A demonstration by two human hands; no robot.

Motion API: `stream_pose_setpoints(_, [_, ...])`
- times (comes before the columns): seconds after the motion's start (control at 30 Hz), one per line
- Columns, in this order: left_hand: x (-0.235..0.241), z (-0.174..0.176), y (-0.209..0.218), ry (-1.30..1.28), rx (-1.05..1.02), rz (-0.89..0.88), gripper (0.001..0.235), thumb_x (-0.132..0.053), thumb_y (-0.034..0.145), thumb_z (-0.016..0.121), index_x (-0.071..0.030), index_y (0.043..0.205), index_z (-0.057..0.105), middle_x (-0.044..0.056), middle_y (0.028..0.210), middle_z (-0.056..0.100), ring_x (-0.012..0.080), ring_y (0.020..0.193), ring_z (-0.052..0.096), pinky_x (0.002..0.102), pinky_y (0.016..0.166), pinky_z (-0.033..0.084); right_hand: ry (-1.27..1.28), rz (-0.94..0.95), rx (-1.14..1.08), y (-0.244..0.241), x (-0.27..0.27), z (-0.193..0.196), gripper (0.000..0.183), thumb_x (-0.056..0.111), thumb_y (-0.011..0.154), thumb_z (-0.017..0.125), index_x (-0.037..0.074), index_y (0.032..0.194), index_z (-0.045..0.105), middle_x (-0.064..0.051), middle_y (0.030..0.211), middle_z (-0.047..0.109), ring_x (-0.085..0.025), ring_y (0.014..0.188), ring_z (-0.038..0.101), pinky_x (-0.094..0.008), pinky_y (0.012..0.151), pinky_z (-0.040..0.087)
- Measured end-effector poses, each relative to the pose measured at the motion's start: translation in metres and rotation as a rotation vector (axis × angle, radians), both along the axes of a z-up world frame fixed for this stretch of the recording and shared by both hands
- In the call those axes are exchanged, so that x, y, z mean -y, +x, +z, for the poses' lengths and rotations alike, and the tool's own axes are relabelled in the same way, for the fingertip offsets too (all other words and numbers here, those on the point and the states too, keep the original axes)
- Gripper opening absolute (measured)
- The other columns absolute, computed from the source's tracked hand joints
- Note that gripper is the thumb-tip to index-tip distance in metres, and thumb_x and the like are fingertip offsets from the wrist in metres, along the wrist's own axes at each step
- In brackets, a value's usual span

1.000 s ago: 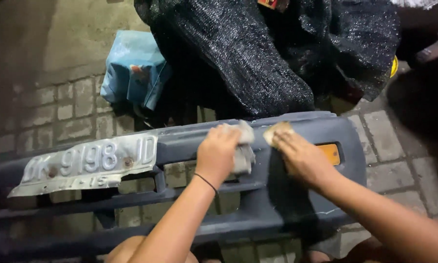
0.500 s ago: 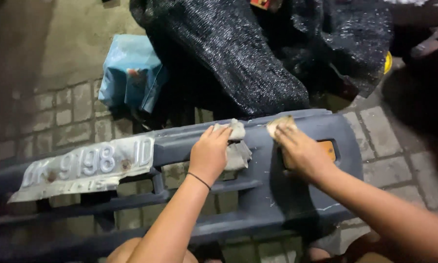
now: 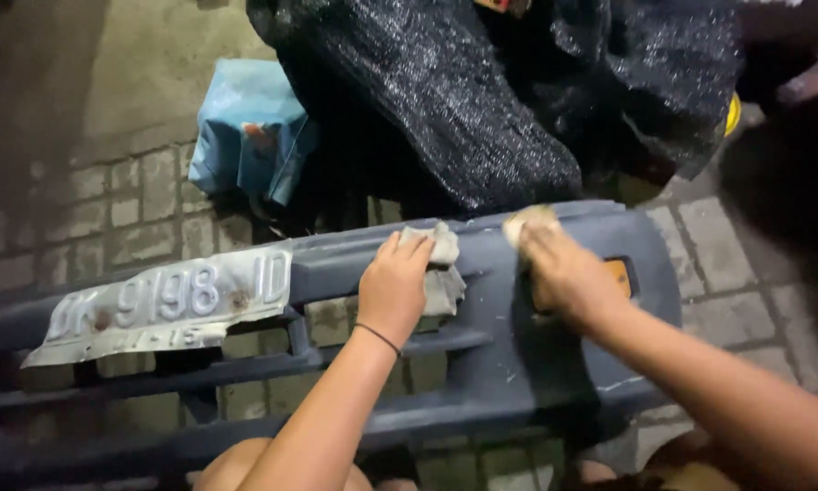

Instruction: The person scrubs a grey car bumper with a sanding block and wipes the surface with a cloth. The person repeatedly alternates between scrubbing and wiping the bumper to clean it.

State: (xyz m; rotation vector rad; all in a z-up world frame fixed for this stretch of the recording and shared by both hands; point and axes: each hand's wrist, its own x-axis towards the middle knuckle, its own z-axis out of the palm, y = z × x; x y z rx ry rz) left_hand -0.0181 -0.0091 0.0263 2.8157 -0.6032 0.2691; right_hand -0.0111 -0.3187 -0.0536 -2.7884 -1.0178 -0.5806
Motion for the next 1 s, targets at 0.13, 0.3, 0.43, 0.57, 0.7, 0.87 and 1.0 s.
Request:
stream_pose_setpoints(0.13, [-0.001,-0.004,0.001,0.034,-0.01,-0.004,0.041,0.0,0.09,0.067,-0.01,0.13,0.069,0.011,0.125,0.072,0.0391,0.126,0.062,0.044,0.105,0.053,0.17,0.111,-0.162,-0.018,-0.031,0.027,0.046,0.011,0.091,0.056,0.002,0.136,0.063,-0.021,0.139,0.064,-0.039,0.127,0.063,-0.046,0.109,0.05])
stream_pose_setpoints(0.3, [-0.001,-0.006,0.001,0.025,0.005,-0.002,0.043,-0.001,0.089,0.068,-0.009,0.131,0.068,0.012,0.125,0.071,0.0404,0.126,0.062,0.047,0.105,0.053,0.158,0.071,-0.181,-0.029,-0.042,0.047,0.049,0.012,0.089,0.059,0.003,0.137,0.063,-0.021,0.138,0.064,-0.039,0.129,0.061,-0.046,0.111,0.048])
stream_pose_setpoints(0.43, [0.0,-0.013,-0.003,0.007,0.027,-0.005,0.042,0.0,0.089,0.067,-0.008,0.13,0.068,0.012,0.126,0.071,0.0413,0.126,0.062,0.048,0.105,0.052,0.151,-0.009,-0.169,-0.017,-0.023,0.022,0.048,0.008,0.09,0.058,0.0,0.137,0.062,-0.024,0.134,0.066,-0.04,0.126,0.063,-0.046,0.111,0.049])
stream_pose_setpoints(0.57, [0.001,-0.005,0.001,0.015,0.026,0.026,0.041,-0.005,0.088,0.069,-0.008,0.129,0.068,0.013,0.125,0.071,0.0416,0.126,0.062,0.048,0.107,0.05,0.162,0.086,-0.12,-0.008,-0.034,0.017,0.045,0.007,0.086,0.059,0.0,0.131,0.064,-0.026,0.131,0.066,-0.042,0.123,0.064,-0.048,0.109,0.05])
stream_pose_setpoints(0.7, [0.001,-0.014,0.0,0.024,0.018,0.032,0.041,-0.011,0.088,0.071,-0.009,0.129,0.068,0.011,0.125,0.071,0.0405,0.126,0.062,0.048,0.106,0.05,0.149,0.023,-0.149,-0.013,-0.03,0.024,0.044,0.01,0.089,0.059,-0.001,0.132,0.064,-0.025,0.133,0.066,-0.04,0.126,0.063,-0.047,0.111,0.049])
stream_pose_setpoints(0.87, [0.003,-0.008,0.002,0.007,-0.005,0.036,0.039,-0.011,0.089,0.072,-0.008,0.128,0.069,0.012,0.123,0.072,0.0408,0.125,0.062,0.047,0.105,0.051,0.126,0.078,-0.151,-0.012,-0.029,0.026,0.052,0.011,0.086,0.058,-0.001,0.136,0.062,-0.026,0.136,0.064,-0.041,0.127,0.062,-0.047,0.112,0.048])
stream_pose_setpoints(1.0, [0.004,-0.004,0.001,0.002,-0.018,0.047,0.038,-0.011,0.089,0.073,-0.009,0.126,0.071,0.012,0.121,0.073,0.0402,0.126,0.063,0.045,0.103,0.053,0.141,0.107,-0.143,-0.025,-0.041,0.038,0.048,0.013,0.087,0.058,0.002,0.134,0.064,-0.022,0.137,0.065,-0.038,0.128,0.063,-0.043,0.112,0.048])
